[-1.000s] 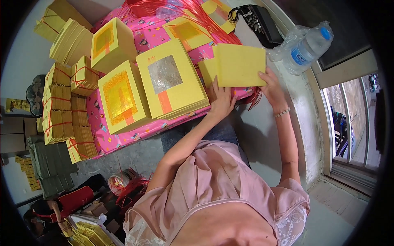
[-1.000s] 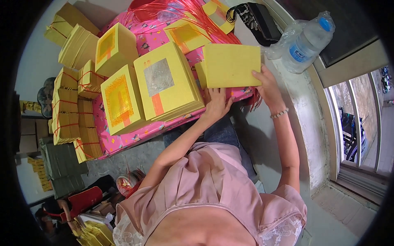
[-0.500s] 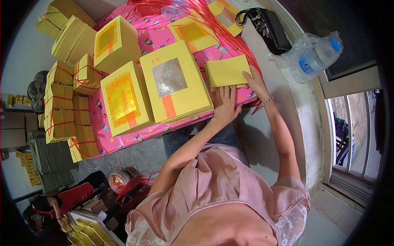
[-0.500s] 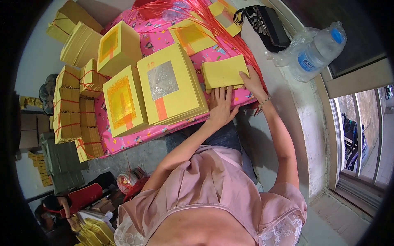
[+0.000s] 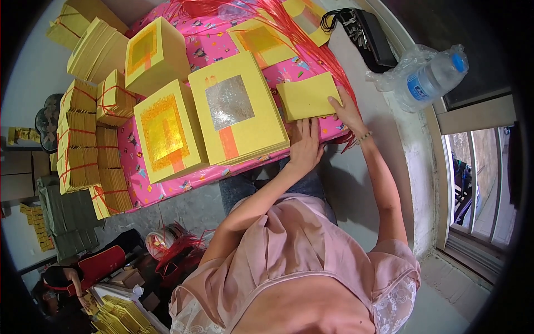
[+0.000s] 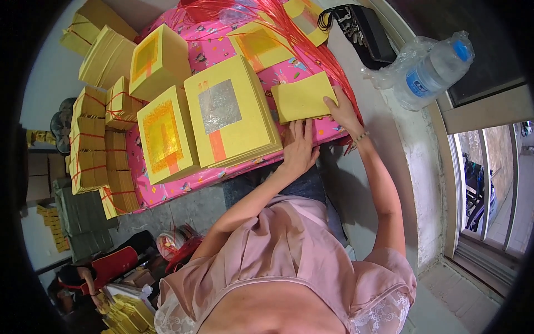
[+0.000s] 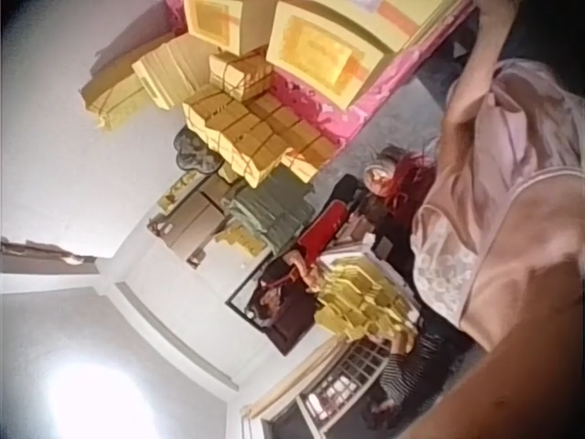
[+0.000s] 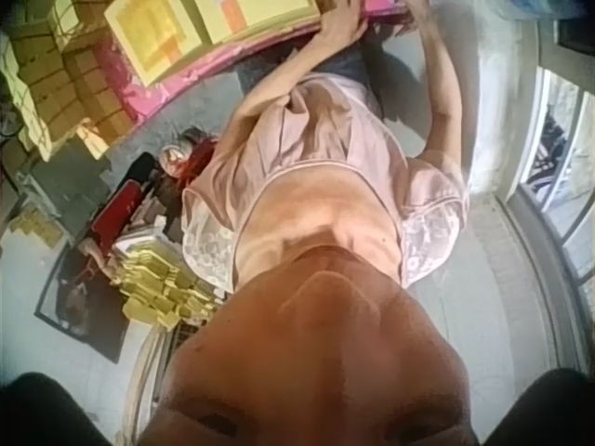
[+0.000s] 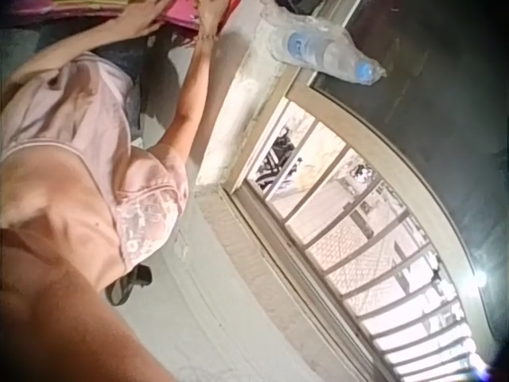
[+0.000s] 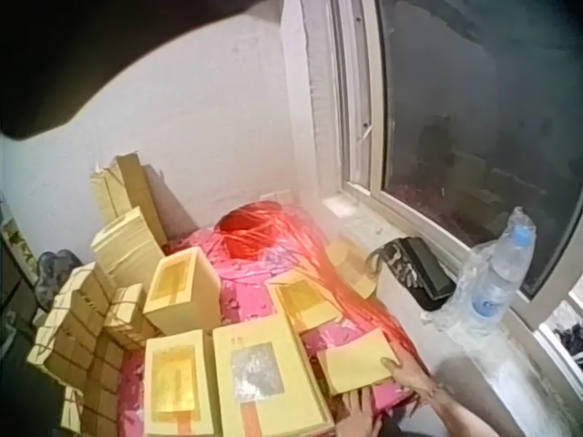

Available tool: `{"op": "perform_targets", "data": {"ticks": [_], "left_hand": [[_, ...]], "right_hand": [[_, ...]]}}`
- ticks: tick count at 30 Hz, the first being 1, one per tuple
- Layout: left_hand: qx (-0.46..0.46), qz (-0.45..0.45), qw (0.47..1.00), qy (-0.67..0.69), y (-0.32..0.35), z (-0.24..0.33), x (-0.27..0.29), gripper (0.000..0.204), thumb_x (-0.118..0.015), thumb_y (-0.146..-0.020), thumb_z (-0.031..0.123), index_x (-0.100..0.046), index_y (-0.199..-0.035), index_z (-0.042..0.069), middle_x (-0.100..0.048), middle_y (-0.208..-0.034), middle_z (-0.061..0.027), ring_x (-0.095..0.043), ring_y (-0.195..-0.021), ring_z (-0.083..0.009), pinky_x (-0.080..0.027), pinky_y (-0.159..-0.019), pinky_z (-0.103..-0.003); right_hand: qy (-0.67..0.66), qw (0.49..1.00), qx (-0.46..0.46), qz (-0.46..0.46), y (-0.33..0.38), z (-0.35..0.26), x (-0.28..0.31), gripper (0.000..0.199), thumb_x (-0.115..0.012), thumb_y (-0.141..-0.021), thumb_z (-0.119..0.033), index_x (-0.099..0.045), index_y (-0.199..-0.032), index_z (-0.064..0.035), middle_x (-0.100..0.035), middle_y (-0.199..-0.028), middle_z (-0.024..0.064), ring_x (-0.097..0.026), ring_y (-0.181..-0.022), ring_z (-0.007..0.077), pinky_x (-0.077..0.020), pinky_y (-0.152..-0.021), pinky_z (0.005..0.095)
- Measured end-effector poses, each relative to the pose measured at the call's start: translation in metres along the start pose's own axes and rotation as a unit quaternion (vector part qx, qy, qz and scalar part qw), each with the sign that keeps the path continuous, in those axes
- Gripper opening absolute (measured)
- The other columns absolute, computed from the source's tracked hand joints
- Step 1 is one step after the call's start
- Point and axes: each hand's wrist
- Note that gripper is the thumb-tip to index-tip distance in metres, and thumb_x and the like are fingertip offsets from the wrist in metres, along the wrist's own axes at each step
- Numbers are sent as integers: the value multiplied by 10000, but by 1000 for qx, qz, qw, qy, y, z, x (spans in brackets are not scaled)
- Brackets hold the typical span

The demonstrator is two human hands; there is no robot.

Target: Counting, stacking, and bundling stacks of yellow joss paper using red string.

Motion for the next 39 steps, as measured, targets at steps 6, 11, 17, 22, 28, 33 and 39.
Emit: {"op": "perform_targets", "data": {"ticks": [6,11,17,22,28,33,39], "left_hand": [[1,-16,999,-46,9,8,8,956,-771,-661,162,-259,-1436,-68,-286,-1422,-277,-277,-1339,-444,-293,-1073,-572],[4,-21,999,50,11,11,14,916,-746,-681,130,-264,-1439,-49,-245,-1458,-283,-239,-1361,-461,-264,-1092,-578],[-12,38,999,8,-1,6,14,976,-758,-703,162,-200,-1486,-6,-175,-1485,-315,-156,-1391,-508,-215,-1116,-591],[10,5,999,-39,-1,3,6,966,-755,-712,177,-211,-1489,-3,-175,-1495,-310,-163,-1390,-513,-210,-1114,-603],[11,14,984,-178,-6,-1,-9,1000,-804,-656,250,-271,-1471,23,-248,-1465,-286,-235,-1360,-482,-205,-1102,-627],[13,2,976,-218,-10,-1,-5,1003,-812,-622,292,-307,-1452,45,-280,-1443,-268,-252,-1349,-460,-207,-1074,-665],[29,-17,991,-131,-11,1,3,1006,-830,-597,275,-310,-1433,63,-292,-1426,-246,-239,-1345,-440,-200,-1065,-676]], "right_hand": [[98,994,-34,20,-1,5,-3,294,-555,-946,-172,-451,-1185,-37,-632,-940,171,-654,-720,247,-509,-547,355],[177,982,15,69,-2,17,-6,312,-551,-937,-206,-440,-1182,-47,-635,-1005,262,-629,-906,461,-491,-750,500],[209,972,57,92,-1,19,-9,308,-537,-943,-219,-421,-1169,-45,-641,-961,261,-622,-908,464,-483,-738,522],[236,966,71,83,-1,18,-8,283,-524,-948,-207,-412,-1131,-22,-633,-917,275,-611,-878,479,-471,-724,540],[289,949,101,79,3,1,-6,319,-558,-929,-192,-433,-1152,-3,-602,-995,285,-595,-922,466,-466,-737,534],[401,885,158,178,23,-16,-7,429,-620,-895,-167,-459,-1257,-2,-567,-1075,233,-536,-1020,415,-439,-866,467],[396,890,186,128,29,-6,-9,394,-624,-886,-159,-539,-1235,3,-544,-1126,184,-515,-1015,366,-429,-891,438]]}}
Point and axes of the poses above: each hand's wrist, its own y-axis away from the middle knuckle, its own x-axis out of the back of the hand, z = x × y
